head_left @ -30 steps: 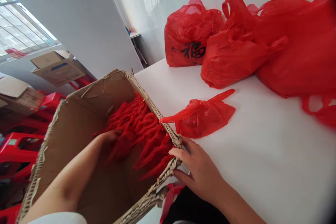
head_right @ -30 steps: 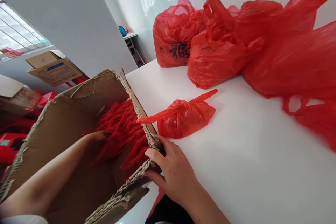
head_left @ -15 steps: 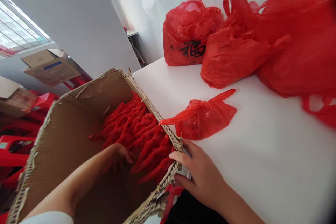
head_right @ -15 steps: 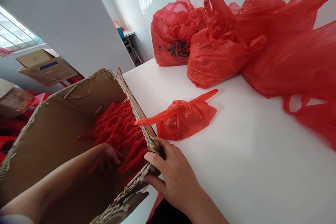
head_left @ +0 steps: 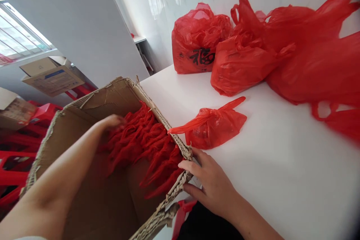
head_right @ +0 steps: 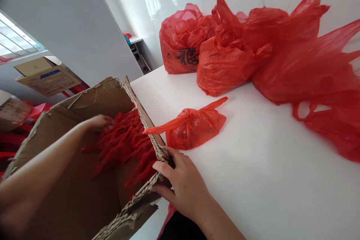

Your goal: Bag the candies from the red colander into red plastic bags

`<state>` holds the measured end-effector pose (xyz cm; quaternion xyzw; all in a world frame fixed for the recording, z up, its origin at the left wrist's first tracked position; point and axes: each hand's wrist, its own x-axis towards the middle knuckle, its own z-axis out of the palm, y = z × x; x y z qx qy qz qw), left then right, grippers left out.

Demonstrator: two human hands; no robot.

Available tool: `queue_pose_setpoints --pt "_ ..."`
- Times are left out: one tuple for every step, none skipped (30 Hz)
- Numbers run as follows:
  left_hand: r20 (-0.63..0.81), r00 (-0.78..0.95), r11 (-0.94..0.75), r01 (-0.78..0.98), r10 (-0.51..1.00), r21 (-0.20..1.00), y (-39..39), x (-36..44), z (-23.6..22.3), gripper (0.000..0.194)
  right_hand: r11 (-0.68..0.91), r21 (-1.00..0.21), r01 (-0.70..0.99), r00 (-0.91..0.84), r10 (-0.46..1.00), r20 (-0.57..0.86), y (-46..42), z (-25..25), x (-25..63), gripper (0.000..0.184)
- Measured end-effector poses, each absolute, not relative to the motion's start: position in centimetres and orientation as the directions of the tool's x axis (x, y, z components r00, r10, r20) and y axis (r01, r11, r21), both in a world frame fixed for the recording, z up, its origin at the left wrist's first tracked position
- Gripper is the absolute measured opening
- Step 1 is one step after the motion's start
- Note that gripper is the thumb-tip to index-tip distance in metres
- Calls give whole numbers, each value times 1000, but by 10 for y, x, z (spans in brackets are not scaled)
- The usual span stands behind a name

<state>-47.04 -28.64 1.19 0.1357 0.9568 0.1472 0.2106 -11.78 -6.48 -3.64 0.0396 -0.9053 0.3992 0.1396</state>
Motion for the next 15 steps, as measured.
queue_pose_setpoints --pt "-216 -920 908 241 326 343 -267 -472 35 39 676 -712 -188 -956 38 289 -65 -36 -118 37" --pt "-65 -939 889 295 337 351 -245 -470 54 43 676 -712 -192 -955 37 293 -65 -36 -118 37" --pt "52 -929 862 360 367 358 -222 -461 69 47 676 -711 -193 -955 38 295 -65 -36 -118 38" --pt "119 -900 825 433 419 363 -197 -448 79 50 677 -711 -191 -955 40 294 -65 -36 -118 39" --pt "153 -863 783 502 482 367 -173 -430 83 53 679 -711 -186 -956 42 291 -65 -36 -117 40" --pt "137 -815 733 569 563 372 -149 -409 82 53 680 -710 -182 -957 43 286 -65 -36 -117 40" --pt "98 -761 682 624 641 380 -127 -387 77 53 682 -709 -177 -958 44 282 -65 -36 -117 40" --pt "36 -684 619 680 728 393 -107 -365 69 54 686 -707 -173 -959 46 279 -65 -36 -116 40" --pt "-67 -566 542 738 821 402 -90 -346 59 58 688 -706 -169 -960 48 277 -65 -36 -116 40" --pt "-131 -469 477 770 874 425 -76 -330 50 62 689 -705 -169 -960 48 277 -65 -36 -115 41" --pt "-153 -431 451 773 890 446 -66 -319 41 59 688 -705 -172 -959 48 281 -65 -35 -115 41" --pt "-174 -392 426 772 903 473 -59 -313 35 54 687 -705 -176 -957 47 285 -65 -35 -115 41" --pt "-179 -374 411 758 910 507 -55 -312 32 47 684 -706 -183 -956 45 290 -65 -35 -115 42" --pt "-178 -362 398 736 915 548 -56 -315 32 41 680 -708 -191 -954 40 296 -65 -34 -115 42" --pt "-177 -350 383 706 920 595 -59 -322 36 38 677 -709 -195 -954 38 299 -65 -34 -115 42"
